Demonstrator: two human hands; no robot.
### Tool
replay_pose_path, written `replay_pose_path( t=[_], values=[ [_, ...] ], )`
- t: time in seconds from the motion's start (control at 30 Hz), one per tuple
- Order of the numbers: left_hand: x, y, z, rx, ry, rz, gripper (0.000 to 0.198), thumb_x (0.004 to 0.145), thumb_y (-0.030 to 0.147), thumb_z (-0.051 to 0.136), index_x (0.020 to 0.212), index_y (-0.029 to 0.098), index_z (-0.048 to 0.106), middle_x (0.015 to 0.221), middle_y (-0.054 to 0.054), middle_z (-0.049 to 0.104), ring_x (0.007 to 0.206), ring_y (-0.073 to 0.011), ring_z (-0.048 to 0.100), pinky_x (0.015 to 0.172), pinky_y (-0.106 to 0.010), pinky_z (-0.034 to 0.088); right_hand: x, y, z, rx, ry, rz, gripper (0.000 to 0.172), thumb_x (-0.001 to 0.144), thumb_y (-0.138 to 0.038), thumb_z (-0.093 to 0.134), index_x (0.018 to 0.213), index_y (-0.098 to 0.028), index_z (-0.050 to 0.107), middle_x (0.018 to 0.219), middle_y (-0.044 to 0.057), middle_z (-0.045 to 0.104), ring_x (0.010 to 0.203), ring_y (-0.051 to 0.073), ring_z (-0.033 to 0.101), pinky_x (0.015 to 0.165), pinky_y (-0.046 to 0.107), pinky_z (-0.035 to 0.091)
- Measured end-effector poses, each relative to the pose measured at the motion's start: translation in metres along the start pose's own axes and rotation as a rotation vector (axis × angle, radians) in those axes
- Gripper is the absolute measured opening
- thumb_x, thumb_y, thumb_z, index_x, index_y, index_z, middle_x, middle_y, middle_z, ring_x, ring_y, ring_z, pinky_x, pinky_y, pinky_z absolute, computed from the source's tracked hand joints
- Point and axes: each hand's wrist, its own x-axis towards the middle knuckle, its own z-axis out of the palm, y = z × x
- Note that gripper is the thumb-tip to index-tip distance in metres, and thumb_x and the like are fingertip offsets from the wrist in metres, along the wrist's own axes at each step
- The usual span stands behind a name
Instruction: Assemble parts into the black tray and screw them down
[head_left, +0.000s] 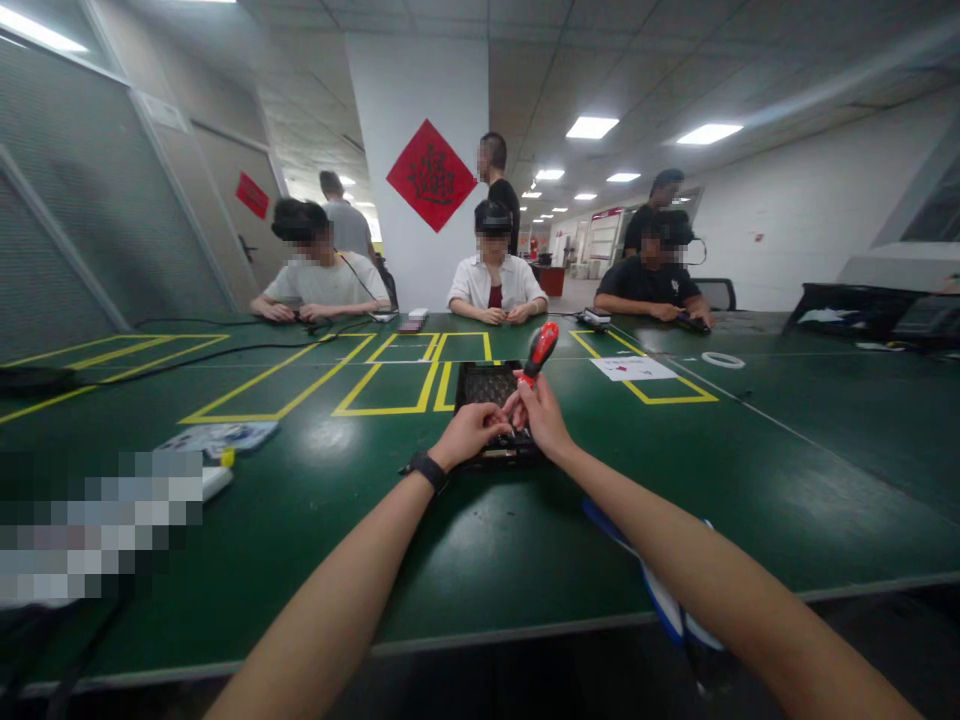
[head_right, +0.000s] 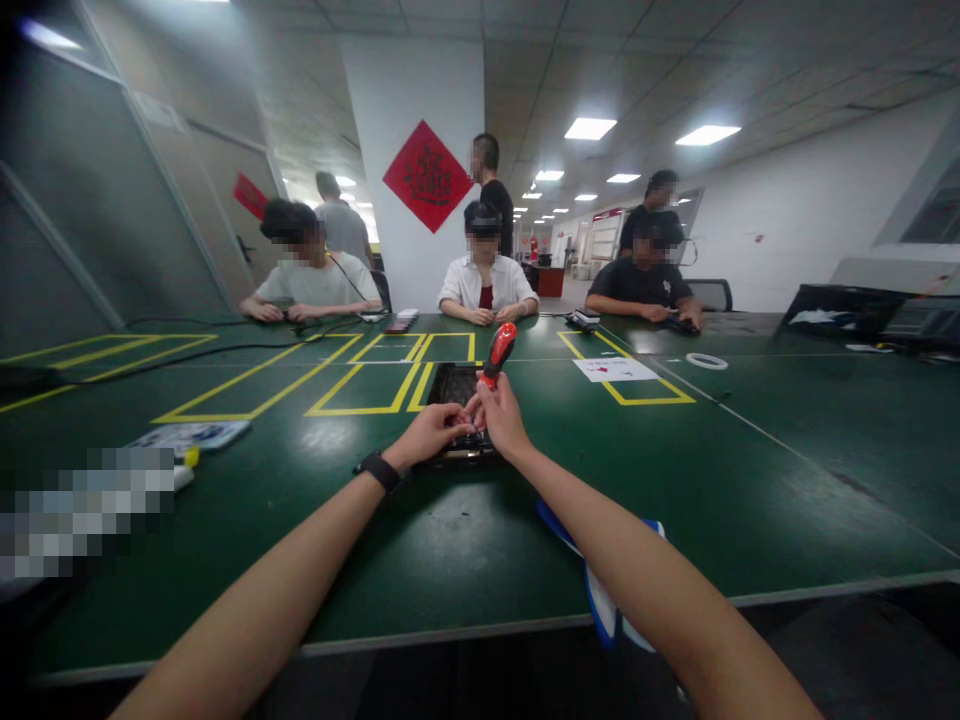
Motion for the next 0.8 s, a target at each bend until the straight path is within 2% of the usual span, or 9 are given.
replay_pose_path(
  t=[0.17, 0.43, 0.8],
  values=[
    [-0.0013, 0.0059, -0.002, 0.019, -0.002, 0.058, 0.022, 0.077, 0.033, 0.057, 0.081, 0.013, 0.067, 0.071, -0.002, 0.064, 0.062, -0.0104, 0.052, 0.06, -0.021, 0.038, 0.0013, 0.0006, -0.0011, 0.024, -0.023, 0.01, 0.037, 0.085, -0.048, 0.038, 0.111, -0.021, 0.042, 0.059, -0.006, 0.056, 0.037, 0.005, 0.044, 0.035, 0.014, 0.034],
    [-0.0012, 0.0039, 0.0012, -0.001, -0.026, -0.041, 0.03, 0.068, 0.042, 0.066, 0.075, 0.013, 0.065, 0.066, -0.001, 0.063, 0.058, -0.0107, 0.053, 0.056, -0.021, 0.039, -0.0003, -0.0001, -0.0008, -0.034, -0.016, -0.018, 0.039, 0.085, -0.047, 0.04, 0.114, -0.022, 0.042, 0.061, -0.006, 0.056, 0.038, 0.005, 0.044, 0.036, 0.014, 0.034],
    [-0.0026, 0.005, 0.0003, -0.03, -0.022, 0.007, 0.021, 0.072, 0.034, 0.062, 0.073, 0.013, 0.063, 0.067, -0.001, 0.064, 0.061, -0.0112, 0.057, 0.058, -0.02, 0.041, -0.002, -0.0033, 0.0008, -0.044, -0.07, -0.016, 0.037, 0.087, -0.046, 0.038, 0.114, -0.022, 0.042, 0.064, -0.004, 0.059, 0.038, 0.005, 0.043, 0.037, 0.016, 0.034]
  ],
)
